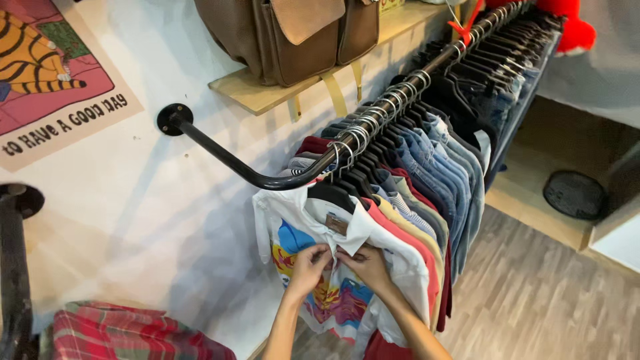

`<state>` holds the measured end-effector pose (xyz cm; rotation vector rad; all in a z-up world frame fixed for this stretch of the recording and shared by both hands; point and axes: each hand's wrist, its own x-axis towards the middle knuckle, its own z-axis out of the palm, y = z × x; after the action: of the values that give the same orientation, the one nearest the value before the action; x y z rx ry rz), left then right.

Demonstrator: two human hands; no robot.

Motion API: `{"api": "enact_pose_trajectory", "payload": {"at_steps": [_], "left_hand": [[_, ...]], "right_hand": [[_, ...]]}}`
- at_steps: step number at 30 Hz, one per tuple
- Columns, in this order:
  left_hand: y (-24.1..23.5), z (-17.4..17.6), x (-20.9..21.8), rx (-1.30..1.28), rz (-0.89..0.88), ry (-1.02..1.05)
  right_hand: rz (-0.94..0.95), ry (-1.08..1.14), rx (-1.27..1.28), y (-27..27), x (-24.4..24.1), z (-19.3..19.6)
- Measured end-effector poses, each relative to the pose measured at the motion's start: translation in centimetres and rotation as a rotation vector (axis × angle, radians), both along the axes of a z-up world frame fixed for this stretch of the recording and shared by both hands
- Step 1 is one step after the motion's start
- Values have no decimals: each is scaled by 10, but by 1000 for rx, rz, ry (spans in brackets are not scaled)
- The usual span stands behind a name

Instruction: The person buttons up several shirts hanging on a clothing rack in a store. They start with a white shirt featuring a colorful graphic, then proceed to button a pink shirt, a beige shirt, a striped shirt, and finally a denim shirt.

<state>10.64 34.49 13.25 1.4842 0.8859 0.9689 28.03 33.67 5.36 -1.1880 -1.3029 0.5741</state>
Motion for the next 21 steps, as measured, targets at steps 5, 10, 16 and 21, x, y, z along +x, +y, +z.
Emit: {"api": "enact_pose_trajectory", "payload": {"at_steps": [5,10,16,21], "left_hand": [[-1,4,-15,-5,-15,41],[-10,-4,-17,-86,112,-25],[-13,-27,-8,102,203,-94],[-7,-45,-5,92,261,-70]], "right_hand": [[-114,-212,282,-14,-18,21],[-142,-290,337,-23,-32,29],[-137,-250,309,-39,-47,48],[-59,18,142,-48,-60,46]]}}
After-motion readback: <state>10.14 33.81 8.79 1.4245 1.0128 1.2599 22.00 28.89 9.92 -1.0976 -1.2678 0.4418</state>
